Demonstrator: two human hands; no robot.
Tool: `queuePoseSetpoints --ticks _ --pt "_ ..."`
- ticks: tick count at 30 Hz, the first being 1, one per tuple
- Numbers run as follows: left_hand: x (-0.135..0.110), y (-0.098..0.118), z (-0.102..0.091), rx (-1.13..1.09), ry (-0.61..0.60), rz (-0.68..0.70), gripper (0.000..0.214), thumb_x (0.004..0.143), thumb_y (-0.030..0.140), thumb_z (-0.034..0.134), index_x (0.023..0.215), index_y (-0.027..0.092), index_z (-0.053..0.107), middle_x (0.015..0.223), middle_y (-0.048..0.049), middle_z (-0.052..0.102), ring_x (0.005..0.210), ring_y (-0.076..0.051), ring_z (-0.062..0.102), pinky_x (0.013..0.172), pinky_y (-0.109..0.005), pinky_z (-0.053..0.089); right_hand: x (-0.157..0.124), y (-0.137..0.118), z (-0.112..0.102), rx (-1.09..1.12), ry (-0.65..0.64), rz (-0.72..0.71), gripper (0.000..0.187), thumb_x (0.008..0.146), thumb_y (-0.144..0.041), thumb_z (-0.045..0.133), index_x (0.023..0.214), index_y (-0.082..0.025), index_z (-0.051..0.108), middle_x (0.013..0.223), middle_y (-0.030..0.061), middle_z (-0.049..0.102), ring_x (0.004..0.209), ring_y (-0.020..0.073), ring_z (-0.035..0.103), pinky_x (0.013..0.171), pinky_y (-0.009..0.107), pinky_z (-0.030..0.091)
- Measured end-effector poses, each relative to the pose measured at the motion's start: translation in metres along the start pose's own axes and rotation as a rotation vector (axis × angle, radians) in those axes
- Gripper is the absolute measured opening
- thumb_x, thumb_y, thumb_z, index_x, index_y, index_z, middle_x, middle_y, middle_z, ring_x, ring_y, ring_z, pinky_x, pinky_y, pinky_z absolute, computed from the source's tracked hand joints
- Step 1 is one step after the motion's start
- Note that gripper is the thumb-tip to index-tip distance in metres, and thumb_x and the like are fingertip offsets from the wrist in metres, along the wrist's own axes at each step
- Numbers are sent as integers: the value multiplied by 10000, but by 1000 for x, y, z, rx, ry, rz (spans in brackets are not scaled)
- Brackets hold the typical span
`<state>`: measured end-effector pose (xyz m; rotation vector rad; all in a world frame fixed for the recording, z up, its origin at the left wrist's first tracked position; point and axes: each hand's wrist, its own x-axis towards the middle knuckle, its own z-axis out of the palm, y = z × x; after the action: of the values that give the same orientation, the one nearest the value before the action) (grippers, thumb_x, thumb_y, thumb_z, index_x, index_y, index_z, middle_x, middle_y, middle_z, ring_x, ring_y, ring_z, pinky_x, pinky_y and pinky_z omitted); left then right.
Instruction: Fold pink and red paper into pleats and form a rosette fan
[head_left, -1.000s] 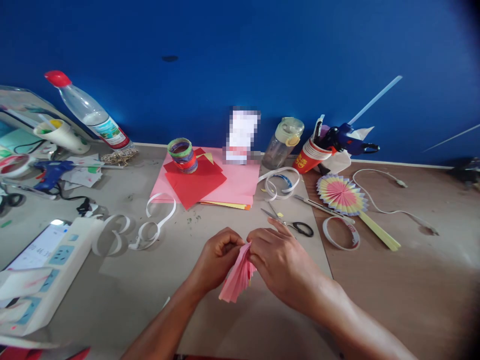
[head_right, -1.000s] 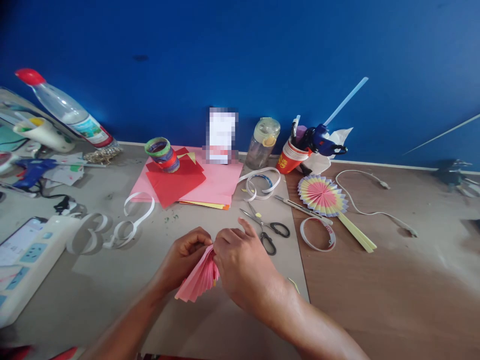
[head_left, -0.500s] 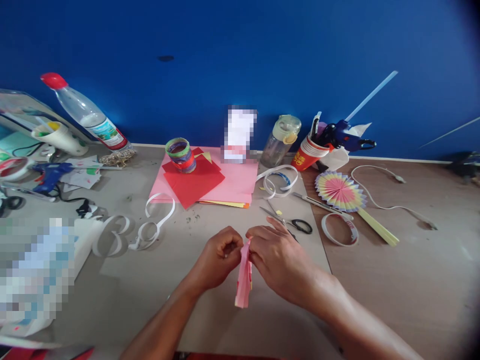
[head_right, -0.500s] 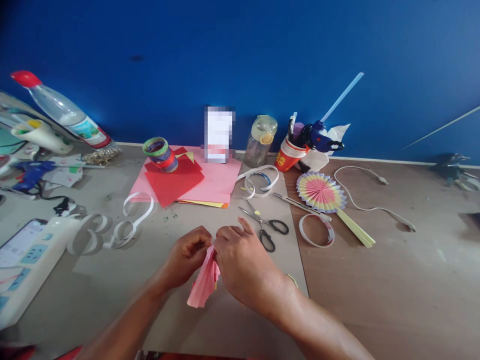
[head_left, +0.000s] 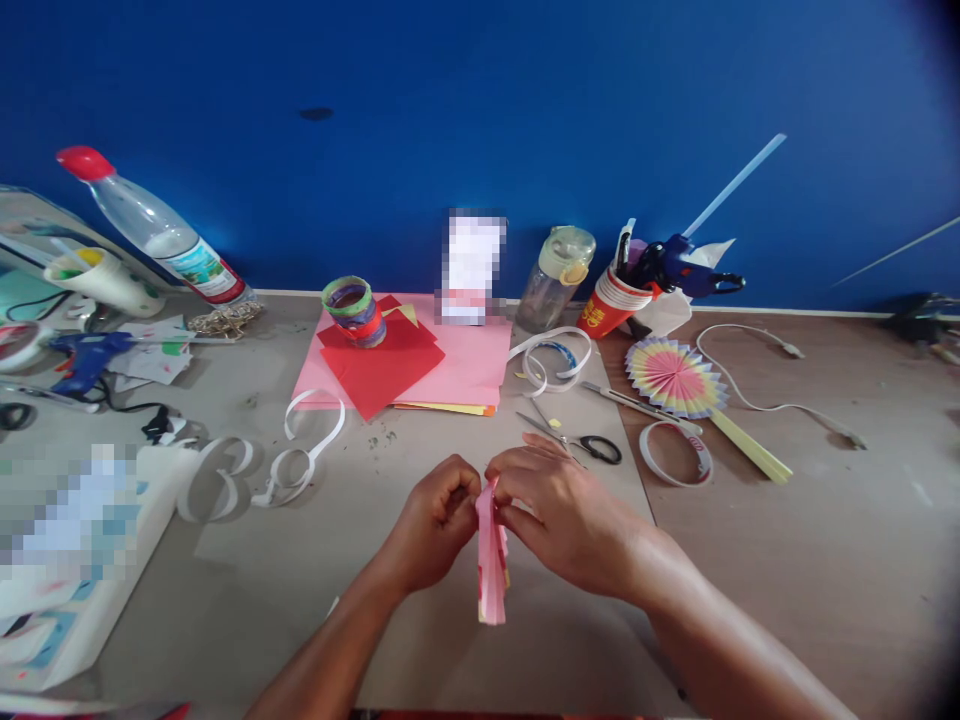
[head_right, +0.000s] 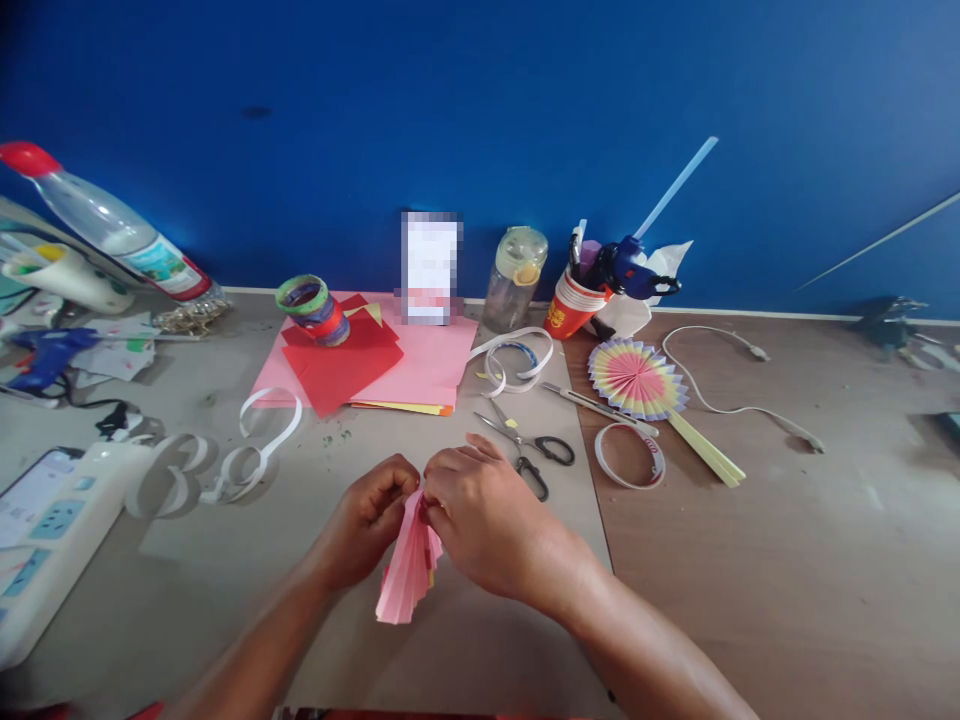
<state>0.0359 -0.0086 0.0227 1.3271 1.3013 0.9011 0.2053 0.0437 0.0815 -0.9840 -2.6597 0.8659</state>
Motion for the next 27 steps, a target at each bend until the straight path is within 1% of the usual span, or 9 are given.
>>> queuePoseSetpoints --ticks 4,6,9,14,18,20,22,25,27 --pt "-1 1 0 -58 25 -2 136 779 104 434 686 198 402 723 23 445 648 -109 410 599 -226 347 -1 6 -1 122 -13 91 90 826 -154 556 889 -180 616 889 39 671 836 163 621 817 316 452" --pt "-2 2 2 -112 37 -26 132 779 101 434 692 197 409 710 29 443 647 -107 417 604 -222 354 0 9 0 190 -23 125 273 805 -148 557 1073 -198 582 1017 41 670 910 165 628 794 292 473" --pt "-3 3 5 -237 73 -100 102 817 163 462 721 193 450 722 24 500 656 -111 467 612 -225 384 4 12 2 265 -57 47 532 758 -69 529 1266 -226 489 1201 54 612 1069 168 587 895 300 457" --pt "-4 3 -1 -423 55 -128 246 866 409 506 839 173 572 813 -23 593 721 -138 538 678 -258 433 9 13 4 286 -11 52 444 781 -81 526 1204 -215 546 1147 57 631 1009 165 599 870 296 463" --pt "-4 2 -12 -546 -116 -170 440 789 572 558 968 170 591 894 -68 622 737 -168 573 645 -277 455 7 16 7 182 37 56 375 800 -114 536 1164 -198 575 1082 66 657 954 171 617 813 285 471" --pt "-2 2 -14 -503 -186 -169 445 727 520 664 989 166 602 943 -77 621 807 -185 580 677 -277 465 7 17 11 92 35 47 353 816 -130 532 1163 -177 577 1062 82 662 937 182 621 803 293 472" --pt "-1 2 -13 -402 -182 -164 367 719 419 704 969 166 615 934 -66 625 837 -180 573 697 -268 465 7 16 14 0 20 42 321 830 -145 525 1146 -154 584 1033 97 666 919 196 622 809 316 470" --pt "1 0 -9 -269 -77 -167 232 776 336 645 936 169 623 858 -41 633 787 -154 566 686 -256 459 7 15 13 -55 33 3 312 835 -173 540 1143 -143 580 1043 111 654 967 219 602 862 366 461" --pt "3 -1 -7 -265 16 -189 210 790 327 621 927 167 619 808 -22 625 716 -132 559 644 -241 453 5 14 8 -36 122 -23 378 817 -173 568 1194 -144 548 1126 126 618 1063 237 557 919 398 442"
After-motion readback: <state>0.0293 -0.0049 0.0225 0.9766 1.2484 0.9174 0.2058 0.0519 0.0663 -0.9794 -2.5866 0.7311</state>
